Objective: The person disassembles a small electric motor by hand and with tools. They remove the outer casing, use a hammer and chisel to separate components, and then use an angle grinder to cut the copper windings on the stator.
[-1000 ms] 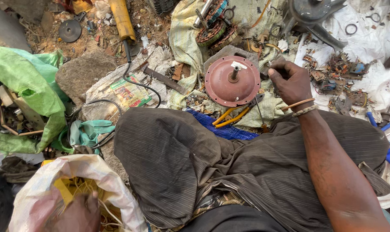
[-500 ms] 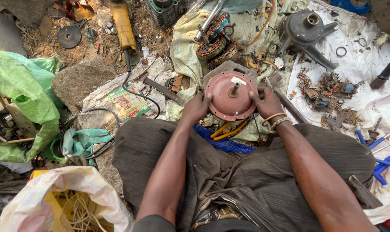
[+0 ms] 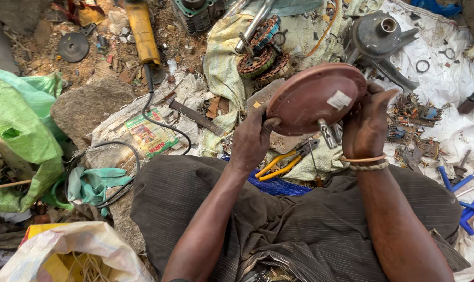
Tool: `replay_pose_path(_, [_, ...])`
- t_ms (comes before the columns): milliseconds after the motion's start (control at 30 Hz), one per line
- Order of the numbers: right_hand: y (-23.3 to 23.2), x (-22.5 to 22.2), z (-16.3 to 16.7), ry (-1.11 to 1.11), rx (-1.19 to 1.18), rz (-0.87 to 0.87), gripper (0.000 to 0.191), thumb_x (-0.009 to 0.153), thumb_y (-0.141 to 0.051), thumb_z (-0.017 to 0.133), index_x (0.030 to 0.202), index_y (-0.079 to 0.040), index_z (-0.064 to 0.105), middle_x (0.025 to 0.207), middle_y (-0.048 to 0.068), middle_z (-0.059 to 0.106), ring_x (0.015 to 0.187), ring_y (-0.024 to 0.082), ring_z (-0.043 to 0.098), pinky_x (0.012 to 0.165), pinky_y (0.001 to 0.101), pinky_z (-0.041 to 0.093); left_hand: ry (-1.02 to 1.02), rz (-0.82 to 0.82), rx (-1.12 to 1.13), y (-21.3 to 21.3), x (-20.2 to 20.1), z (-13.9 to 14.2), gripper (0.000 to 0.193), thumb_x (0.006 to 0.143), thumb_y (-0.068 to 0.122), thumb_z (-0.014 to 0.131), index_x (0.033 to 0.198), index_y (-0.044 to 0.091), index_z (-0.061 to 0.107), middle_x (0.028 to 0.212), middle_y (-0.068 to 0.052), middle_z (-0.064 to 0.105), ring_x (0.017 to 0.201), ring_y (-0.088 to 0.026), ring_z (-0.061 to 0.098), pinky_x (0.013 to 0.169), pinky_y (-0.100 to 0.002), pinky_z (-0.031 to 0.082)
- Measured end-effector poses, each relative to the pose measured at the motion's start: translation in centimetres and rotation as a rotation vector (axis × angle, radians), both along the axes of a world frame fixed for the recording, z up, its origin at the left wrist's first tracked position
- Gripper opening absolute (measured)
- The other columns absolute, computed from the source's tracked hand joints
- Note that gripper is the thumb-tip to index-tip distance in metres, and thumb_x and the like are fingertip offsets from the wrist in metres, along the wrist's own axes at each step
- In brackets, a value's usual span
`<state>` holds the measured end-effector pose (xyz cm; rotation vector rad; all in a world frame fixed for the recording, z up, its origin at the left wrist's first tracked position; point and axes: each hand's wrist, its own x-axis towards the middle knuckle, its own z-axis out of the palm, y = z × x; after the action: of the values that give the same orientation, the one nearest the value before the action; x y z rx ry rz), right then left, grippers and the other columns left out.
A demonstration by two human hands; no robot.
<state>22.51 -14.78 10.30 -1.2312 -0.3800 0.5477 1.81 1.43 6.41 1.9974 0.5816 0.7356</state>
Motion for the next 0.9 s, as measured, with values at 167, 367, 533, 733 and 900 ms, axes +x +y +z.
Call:
replay_pose_path(167, [1.5, 0.9, -3.0, 0.018, -0.016, -0.146, 0.046, 0.105, -0.051, 0.057, 0.112, -0.005, 0.059, 0.112, 0.011, 0.061, 0.115, 0.026, 0.058, 0.109, 0.0452, 0.047, 0.195, -0.126, 0.066, 0.1, 0.6, -0.6, 0.035, 0.107, 0.023, 0.058, 0.137, 0.005, 0.054, 0.106, -0.017, 0.072, 0.096, -0.031, 0.073, 0.081, -0.046, 0.060])
replay_pose_path(367, [0.5, 1.4, -6.0, 0.277, -0.017, -0.085, 0.036, 0.098, -0.036, 0.066, 0.108, -0.002, 0.058, 0.104, 0.009, 0.063, 0.108, 0.024, 0.059, 0.098, 0.0394, 0.052, 0.451, -0.210, -0.394, -0.3, 0.5, -2.3, 0.050, 0.097, 0.028, 0.061, 0.142, 0.010, 0.051, 0.102, -0.012, 0.074, 0.089, -0.026, 0.076, 0.077, -0.043, 0.062])
replay_pose_path(533, [-0.8, 1.1, -4.5, 0.588, -0.291, -0.092, 0.048, 0.083, -0.031, 0.062, 0.122, -0.004, 0.056, 0.102, 0.010, 0.066, 0.106, 0.029, 0.066, 0.094, 0.0417, 0.060, 0.108, -0.431, -1.242, -1.0, -0.2, -4.9, 0.076, 0.092, 0.040, 0.068, 0.145, -0.002, 0.032, 0.108, -0.021, 0.069, 0.091, -0.024, 0.074, 0.081, -0.040, 0.064])
replay_pose_path(733, [-1.6, -2.8, -2.0, 0.436, -0.170, 0.078, 0.062, 0.077, -0.014, 0.075, 0.134, 0.008, 0.062, 0.125, 0.016, 0.071, 0.118, 0.029, 0.066, 0.111, 0.0371, 0.053, 0.236, -0.166, -0.988, -1.7, -0.4, -4.7, 0.073, 0.099, 0.055, 0.051, 0.145, -0.001, 0.041, 0.106, -0.024, 0.068, 0.083, -0.025, 0.070, 0.072, -0.038, 0.060])
replay_pose_path(900, [-1.6, -3.8, 2.2, 0.331, -0.119, 0.048, 0.063, 0.081, -0.022, 0.083, 0.136, -0.001, 0.062, 0.127, 0.019, 0.067, 0.117, 0.031, 0.066, 0.101, 0.0518, 0.056, -0.042, -0.195, -0.705, -1.1, -1.4, -1.8, 0.067, 0.097, 0.051, 0.057, 0.135, -0.003, 0.047, 0.102, -0.019, 0.071, 0.084, -0.021, 0.071, 0.068, -0.036, 0.059])
